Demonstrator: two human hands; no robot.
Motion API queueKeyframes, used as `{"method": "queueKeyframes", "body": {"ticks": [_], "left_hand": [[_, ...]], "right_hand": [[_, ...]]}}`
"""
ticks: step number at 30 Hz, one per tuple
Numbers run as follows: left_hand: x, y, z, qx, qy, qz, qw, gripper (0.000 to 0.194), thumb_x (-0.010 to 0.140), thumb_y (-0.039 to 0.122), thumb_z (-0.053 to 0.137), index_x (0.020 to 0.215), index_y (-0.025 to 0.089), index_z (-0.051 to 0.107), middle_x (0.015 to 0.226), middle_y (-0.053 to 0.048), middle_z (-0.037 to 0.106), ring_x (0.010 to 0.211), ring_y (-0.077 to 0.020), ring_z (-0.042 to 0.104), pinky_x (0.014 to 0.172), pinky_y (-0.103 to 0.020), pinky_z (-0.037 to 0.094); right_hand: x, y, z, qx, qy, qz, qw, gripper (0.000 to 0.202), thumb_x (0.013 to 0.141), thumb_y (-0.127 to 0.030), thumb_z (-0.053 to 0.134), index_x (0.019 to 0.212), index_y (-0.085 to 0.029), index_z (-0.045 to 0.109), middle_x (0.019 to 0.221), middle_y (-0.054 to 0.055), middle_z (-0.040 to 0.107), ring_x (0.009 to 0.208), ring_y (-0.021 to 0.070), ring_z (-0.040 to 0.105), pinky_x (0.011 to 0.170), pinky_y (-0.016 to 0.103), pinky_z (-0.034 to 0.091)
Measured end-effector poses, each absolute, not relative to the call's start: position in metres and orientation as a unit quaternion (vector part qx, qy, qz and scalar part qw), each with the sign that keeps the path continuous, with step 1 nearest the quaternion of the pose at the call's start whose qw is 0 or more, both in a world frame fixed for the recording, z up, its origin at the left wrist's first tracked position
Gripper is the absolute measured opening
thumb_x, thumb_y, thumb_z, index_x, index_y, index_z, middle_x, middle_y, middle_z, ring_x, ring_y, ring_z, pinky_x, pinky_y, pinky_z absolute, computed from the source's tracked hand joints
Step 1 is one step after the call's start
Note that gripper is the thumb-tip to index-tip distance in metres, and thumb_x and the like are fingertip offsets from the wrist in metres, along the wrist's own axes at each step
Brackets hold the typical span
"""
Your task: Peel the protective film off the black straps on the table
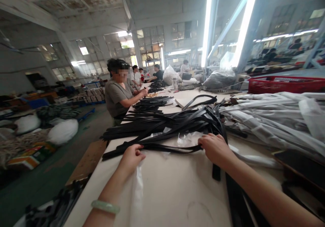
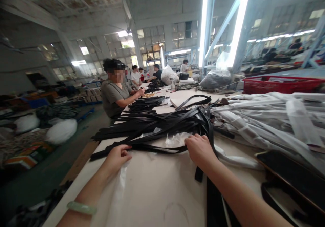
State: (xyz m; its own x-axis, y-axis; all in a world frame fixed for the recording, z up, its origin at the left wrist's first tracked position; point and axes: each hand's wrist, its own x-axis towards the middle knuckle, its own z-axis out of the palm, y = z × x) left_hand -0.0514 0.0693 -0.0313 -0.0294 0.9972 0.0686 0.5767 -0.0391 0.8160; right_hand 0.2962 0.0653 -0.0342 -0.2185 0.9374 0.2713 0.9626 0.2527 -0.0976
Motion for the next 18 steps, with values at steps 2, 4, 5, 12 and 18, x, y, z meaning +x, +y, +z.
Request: {"method": "queueKeyframes", "body": {"ticks": [2,4,5,12,18], "left_hand": [[-0.052,0.067,-0.030,0.632,0.622,0.345,0.307,0.052,0.054,0.023,0.070,0.103,0.007,0.067,0.056,0.004,0.056,0.057,-0.0168,0.054,0.059,-0.029,0.039],[-0.051,0.066,-0.029,0.634,0.621,0.340,0.312,0.056,0.053,0.022,0.070,0.107,0.008,0.066,0.055,0.005,0.055,0.056,-0.0159,0.052,0.058,-0.028,0.038],[-0.050,0.065,-0.029,0.635,0.620,0.338,0.313,0.055,0.053,0.022,0.070,0.107,0.008,0.066,0.055,0.005,0.055,0.055,-0.0157,0.052,0.058,-0.028,0.038],[-0.042,0.060,-0.019,0.648,0.599,0.319,0.346,0.036,0.060,0.027,0.069,0.092,0.012,0.068,0.065,0.000,0.061,0.066,-0.0181,0.058,0.063,-0.028,0.042],[-0.077,0.065,-0.016,0.623,0.673,0.284,0.280,0.050,0.051,0.026,0.072,0.098,0.011,0.065,0.055,0.004,0.055,0.057,-0.0199,0.055,0.057,-0.029,0.036]], "right_hand": [[0.297,0.064,-0.035,-0.611,-0.781,-0.039,0.122,0.022,0.080,-0.008,0.049,0.079,-0.021,0.067,0.086,0.005,0.067,0.092,0.0222,0.053,0.073,0.033,0.023],[0.294,0.061,-0.032,-0.612,-0.782,-0.035,0.115,0.022,0.079,-0.007,0.049,0.080,-0.020,0.066,0.087,0.006,0.067,0.094,0.0229,0.054,0.074,0.033,0.024],[0.290,0.058,-0.030,-0.609,-0.784,-0.030,0.115,0.021,0.078,-0.008,0.050,0.083,-0.020,0.066,0.089,0.007,0.067,0.096,0.0234,0.054,0.076,0.034,0.025],[0.248,0.044,-0.031,-0.519,-0.840,0.025,0.153,0.022,0.082,-0.027,0.060,0.102,-0.019,0.065,0.100,0.010,0.067,0.105,0.0275,0.051,0.089,0.037,0.028],[0.240,0.057,-0.032,-0.515,-0.842,-0.004,0.161,0.023,0.087,-0.012,0.050,0.081,-0.021,0.070,0.089,0.006,0.066,0.094,0.0217,0.051,0.084,0.032,0.033]]}}
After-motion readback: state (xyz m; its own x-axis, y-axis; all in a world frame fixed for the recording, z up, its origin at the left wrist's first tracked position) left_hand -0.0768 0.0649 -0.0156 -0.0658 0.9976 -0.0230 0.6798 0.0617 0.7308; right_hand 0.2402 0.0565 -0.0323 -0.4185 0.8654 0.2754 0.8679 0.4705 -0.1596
